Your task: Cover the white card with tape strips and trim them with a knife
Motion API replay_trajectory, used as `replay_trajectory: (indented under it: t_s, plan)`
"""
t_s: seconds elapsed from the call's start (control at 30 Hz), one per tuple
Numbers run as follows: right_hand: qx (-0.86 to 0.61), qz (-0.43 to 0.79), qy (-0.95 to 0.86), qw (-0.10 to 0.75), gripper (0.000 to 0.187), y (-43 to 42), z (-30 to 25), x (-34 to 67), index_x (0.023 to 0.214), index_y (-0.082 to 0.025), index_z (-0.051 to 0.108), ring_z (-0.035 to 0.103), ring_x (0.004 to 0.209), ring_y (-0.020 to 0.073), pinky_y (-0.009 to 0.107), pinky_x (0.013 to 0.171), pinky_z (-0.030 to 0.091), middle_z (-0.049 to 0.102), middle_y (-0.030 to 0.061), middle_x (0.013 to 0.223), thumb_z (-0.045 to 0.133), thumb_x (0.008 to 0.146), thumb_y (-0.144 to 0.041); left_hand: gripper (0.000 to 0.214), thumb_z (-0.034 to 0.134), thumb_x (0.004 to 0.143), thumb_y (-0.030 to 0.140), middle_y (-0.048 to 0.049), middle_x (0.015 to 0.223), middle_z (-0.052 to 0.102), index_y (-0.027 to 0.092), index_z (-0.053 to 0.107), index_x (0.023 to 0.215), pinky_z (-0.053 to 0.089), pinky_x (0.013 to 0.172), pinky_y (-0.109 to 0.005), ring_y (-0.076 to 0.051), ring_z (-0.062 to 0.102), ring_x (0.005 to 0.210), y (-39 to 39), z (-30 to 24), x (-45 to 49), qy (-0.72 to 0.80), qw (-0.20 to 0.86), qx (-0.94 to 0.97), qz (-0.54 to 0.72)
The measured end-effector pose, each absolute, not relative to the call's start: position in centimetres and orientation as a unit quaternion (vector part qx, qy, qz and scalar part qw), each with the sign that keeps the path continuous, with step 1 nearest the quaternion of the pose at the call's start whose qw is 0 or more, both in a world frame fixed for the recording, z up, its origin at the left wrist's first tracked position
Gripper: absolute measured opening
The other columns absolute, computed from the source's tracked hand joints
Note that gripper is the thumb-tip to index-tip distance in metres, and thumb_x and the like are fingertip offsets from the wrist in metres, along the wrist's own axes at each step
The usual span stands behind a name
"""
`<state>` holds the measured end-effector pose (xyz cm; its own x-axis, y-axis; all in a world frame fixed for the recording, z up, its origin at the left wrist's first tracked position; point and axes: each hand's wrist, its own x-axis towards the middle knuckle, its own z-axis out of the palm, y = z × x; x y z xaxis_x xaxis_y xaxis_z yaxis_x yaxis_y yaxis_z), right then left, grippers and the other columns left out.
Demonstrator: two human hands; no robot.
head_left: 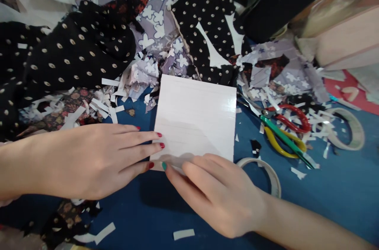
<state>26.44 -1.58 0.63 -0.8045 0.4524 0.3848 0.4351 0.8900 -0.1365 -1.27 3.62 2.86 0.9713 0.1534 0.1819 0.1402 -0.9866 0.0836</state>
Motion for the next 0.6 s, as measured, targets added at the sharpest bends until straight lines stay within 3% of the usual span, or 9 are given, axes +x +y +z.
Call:
replay_trajectory:
  t_s: [0.17, 0.47, 0.6]
  plan:
    - [-0.218, 0.011, -0.952, 0.214, 0.023, -1.63, 0.53, 26.56, 0.107, -0.013, 0.080, 0.058, 0.076, 0.0192, 0.031, 0.056, 0.047, 0.069, 0.0050, 0.081, 0.060, 0.099, -0.005, 0.040, 0.044, 0.109, 0.012, -0.0111, 0.140, 0.074, 0.016, 0.082, 0.120, 0.067, 0.103, -0.038, -0.028, 0.074, 0.126, 3.59, 2.85, -1.25, 0.077, 0.044, 0.992, 0.093]
    - [-0.211, 0.025, -0.948, 0.236, 0.022, -1.76, 0.79, 26.35, 0.104, -0.010, 0.081, 0.060, 0.074, 0.0197, 0.033, 0.055, 0.046, 0.070, 0.0076, 0.081, 0.061, 0.098, -0.004, 0.040, 0.044, 0.110, 0.012, -0.0106, 0.136, 0.076, 0.017, 0.083, 0.117, 0.068, 0.100, -0.037, -0.027, 0.076, 0.123, 3.48, 2.81, -1.13, 0.083, 0.047, 0.989, 0.111]
    - [-0.259, 0.047, -0.940, 0.218, 0.026, -1.63, 0.60, 26.11, 0.106, -0.009, 0.077, 0.060, 0.069, 0.0181, 0.032, 0.055, 0.048, 0.067, 0.0045, 0.076, 0.053, 0.102, -0.003, 0.041, 0.043, 0.110, 0.011, -0.0115, 0.134, 0.077, 0.017, 0.084, 0.115, 0.069, 0.097, -0.040, -0.029, 0.077, 0.120, 3.64, 2.67, -1.05, 0.078, 0.057, 0.989, 0.115]
